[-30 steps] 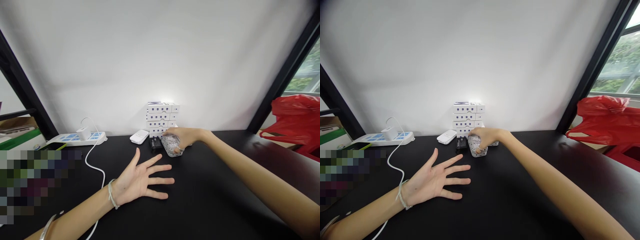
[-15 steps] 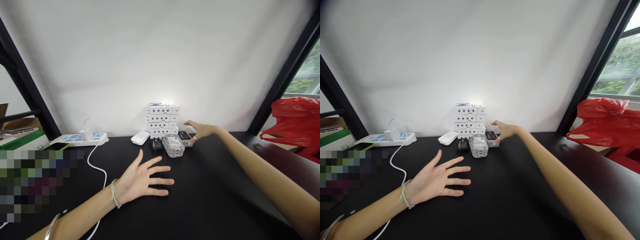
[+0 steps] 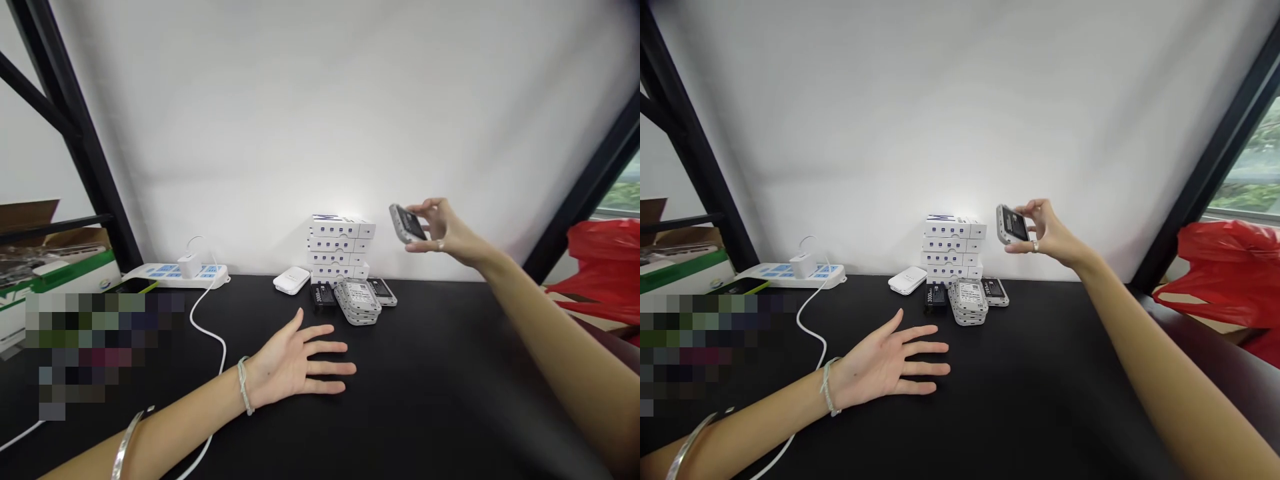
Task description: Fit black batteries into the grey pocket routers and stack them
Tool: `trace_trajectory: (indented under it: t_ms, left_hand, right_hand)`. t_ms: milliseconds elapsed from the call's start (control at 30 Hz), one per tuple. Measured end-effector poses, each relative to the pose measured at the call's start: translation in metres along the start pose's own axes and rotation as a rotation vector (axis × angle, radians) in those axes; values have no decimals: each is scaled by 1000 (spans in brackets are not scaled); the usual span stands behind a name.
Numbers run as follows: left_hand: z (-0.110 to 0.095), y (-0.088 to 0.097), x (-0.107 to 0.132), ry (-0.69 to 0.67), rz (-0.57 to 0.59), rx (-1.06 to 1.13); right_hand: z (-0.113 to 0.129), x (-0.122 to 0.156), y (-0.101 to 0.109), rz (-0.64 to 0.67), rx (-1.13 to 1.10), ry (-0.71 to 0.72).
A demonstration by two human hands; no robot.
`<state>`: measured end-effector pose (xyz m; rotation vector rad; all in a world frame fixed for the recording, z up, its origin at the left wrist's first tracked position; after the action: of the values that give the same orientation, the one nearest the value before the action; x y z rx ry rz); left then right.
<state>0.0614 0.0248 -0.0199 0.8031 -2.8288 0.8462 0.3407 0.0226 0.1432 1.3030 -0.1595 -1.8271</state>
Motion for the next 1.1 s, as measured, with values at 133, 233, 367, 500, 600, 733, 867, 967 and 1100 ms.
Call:
trace_trajectory:
  t_ms: [133,233,367,500,600,733,867,967,1100]
  left_hand:
    - [0,2,-1,9,6,70]
    - [0,3,-3,11,19,132]
    - [-3,16,-4,-69,-255,177]
    - [-4,19,-3,-98,-360,107]
    - [-4,20,-5,-140,-366,67]
    - [0,22,-6,-136,-373,48]
    - [1,20,-1,-144,-442,-4]
    - [1,17,2,-128,-498,-13]
    - [-1,18,1,-122,-511,22]
  right_hand:
    - [97,25,-37,144,-228,269]
    - [122,67,-100,205,-190,231]
    - [111,119,-176,384,-307,107]
    - [96,131,-192,386,-370,-18]
    - [96,130,-187,386,-358,-47]
    - [101,128,-179,384,-233,-41]
    - [108,122,-177,530,-109,-101]
    - [112,118,-176,609,-36,-150]
    - [114,115,-169,488,-59,-133]
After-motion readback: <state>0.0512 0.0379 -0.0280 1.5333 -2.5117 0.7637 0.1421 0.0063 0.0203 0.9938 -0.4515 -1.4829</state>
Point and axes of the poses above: each hand's wrist, its own x-axis away from the middle knuckle, its own y-axis out of the back of the hand, z = x × y, the point moved 6 cm from there along -x, towards the middle knuckle, and after that the axes turned 8 degrees about -z, right-handed, at the moved point
